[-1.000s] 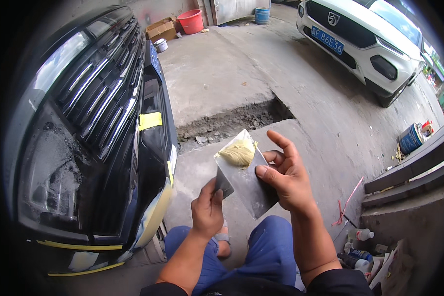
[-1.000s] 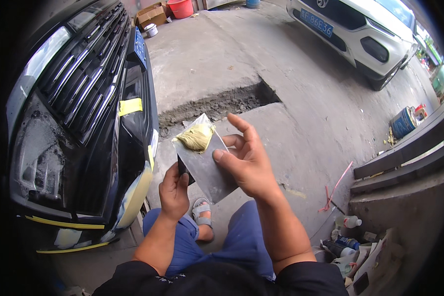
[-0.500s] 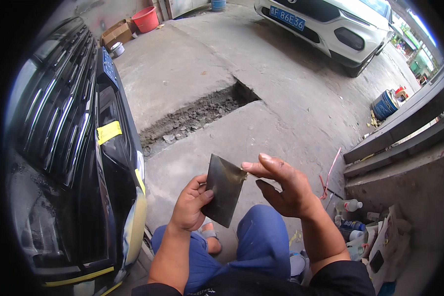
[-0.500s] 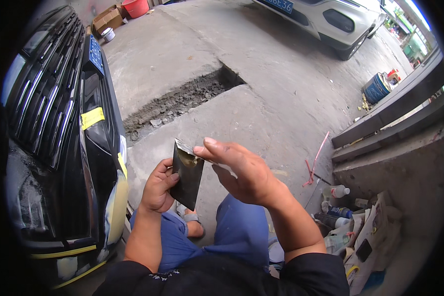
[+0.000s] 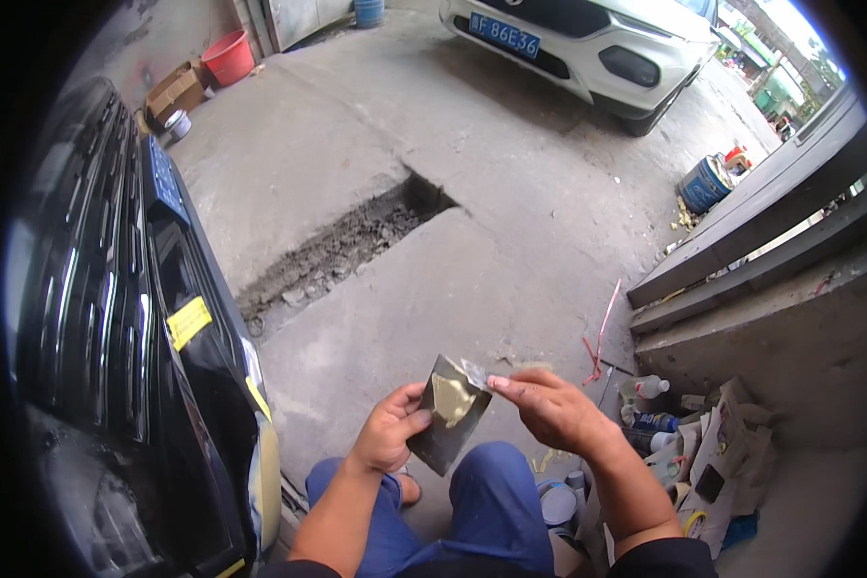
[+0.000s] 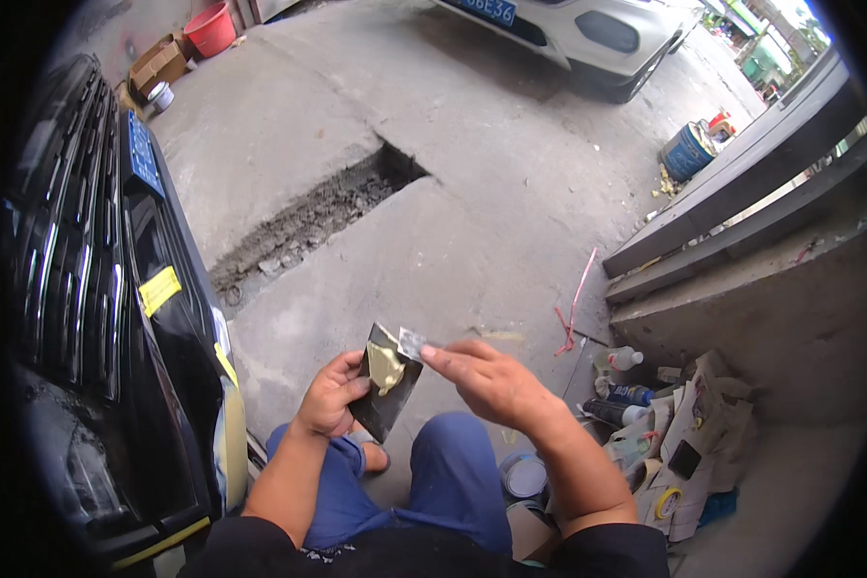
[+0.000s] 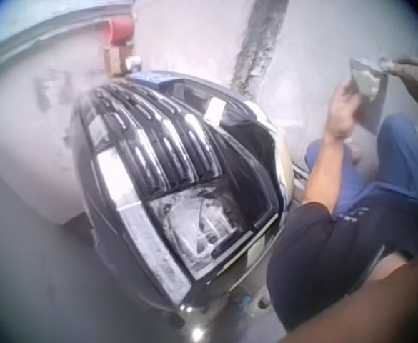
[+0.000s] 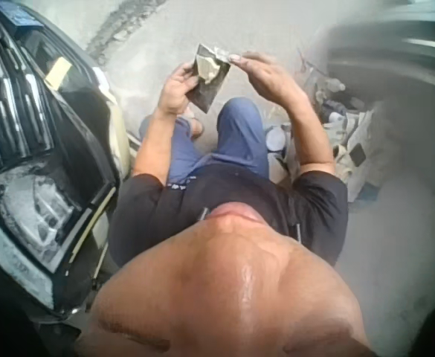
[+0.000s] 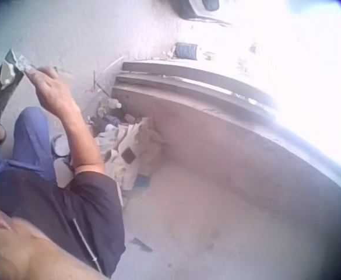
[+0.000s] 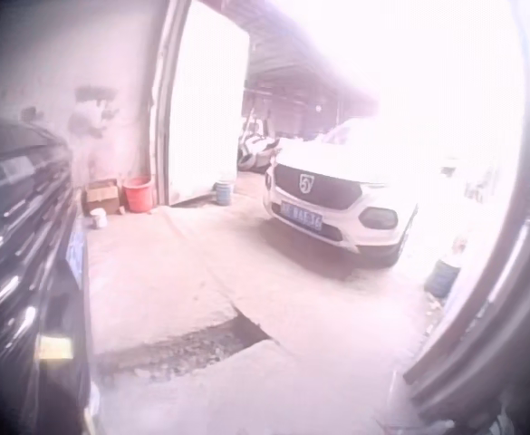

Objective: The person applies a beige filler paste to a taped-off section of a black car bumper using a metal spreader. They smooth the filler over the surface, then walk around the garage area while holding the tools before returning to the work area.

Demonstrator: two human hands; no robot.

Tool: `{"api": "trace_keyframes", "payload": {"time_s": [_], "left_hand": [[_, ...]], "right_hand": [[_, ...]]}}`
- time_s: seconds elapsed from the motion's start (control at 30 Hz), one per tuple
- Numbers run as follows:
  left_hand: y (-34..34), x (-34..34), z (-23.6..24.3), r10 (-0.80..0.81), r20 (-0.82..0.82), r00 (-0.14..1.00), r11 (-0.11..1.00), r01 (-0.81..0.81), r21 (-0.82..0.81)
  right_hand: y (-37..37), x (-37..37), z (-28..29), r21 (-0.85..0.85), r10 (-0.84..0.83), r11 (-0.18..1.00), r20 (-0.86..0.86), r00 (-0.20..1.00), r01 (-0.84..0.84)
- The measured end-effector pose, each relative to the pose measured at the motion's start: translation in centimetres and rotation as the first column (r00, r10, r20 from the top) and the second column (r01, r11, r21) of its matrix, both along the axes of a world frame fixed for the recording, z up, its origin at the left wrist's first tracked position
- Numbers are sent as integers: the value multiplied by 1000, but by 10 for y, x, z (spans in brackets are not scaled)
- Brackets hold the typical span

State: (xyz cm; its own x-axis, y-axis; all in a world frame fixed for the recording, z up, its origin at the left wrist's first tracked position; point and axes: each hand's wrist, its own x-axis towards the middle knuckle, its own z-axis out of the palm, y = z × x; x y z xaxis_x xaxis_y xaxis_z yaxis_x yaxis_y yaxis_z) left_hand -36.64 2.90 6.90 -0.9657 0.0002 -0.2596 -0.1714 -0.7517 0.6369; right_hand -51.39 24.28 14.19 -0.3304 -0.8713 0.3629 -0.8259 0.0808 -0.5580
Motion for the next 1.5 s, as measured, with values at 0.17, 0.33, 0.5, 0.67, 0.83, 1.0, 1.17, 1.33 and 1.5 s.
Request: {"api": "trace_keyframes", "payload": {"time_s": [0.17,0.33,0.5,0.67,0.83,1.0,1.17,1.33,1.5], "left_hand": [[8,-17,100,152,-47,987,988,-150,39],[19,-28,230,215,-73,974,976,-217,-22],[37,-7,351,265,-44,963,961,-267,-70],[41,8,416,305,-8,952,951,-304,62],[22,-2,459,337,-88,937,937,-325,127],[1,-23,471,334,-164,928,939,-314,137],[-7,-44,491,345,-196,918,936,-321,142],[8,-89,485,331,-159,930,941,-313,129],[39,-150,461,236,-154,959,971,-238,10]], "right_hand": [[55,17,34,246,-264,939,64,963,241],[78,48,151,209,-659,680,594,461,703],[101,73,220,162,-508,664,814,282,729],[93,81,303,133,-408,700,881,240,702],[43,74,364,31,-304,772,896,325,635],[1,72,382,-71,-249,760,886,390,647],[3,48,404,-181,-152,670,916,372,720],[0,16,390,-33,-220,819,904,366,572],[2,-52,368,35,-201,824,951,235,566]]}}
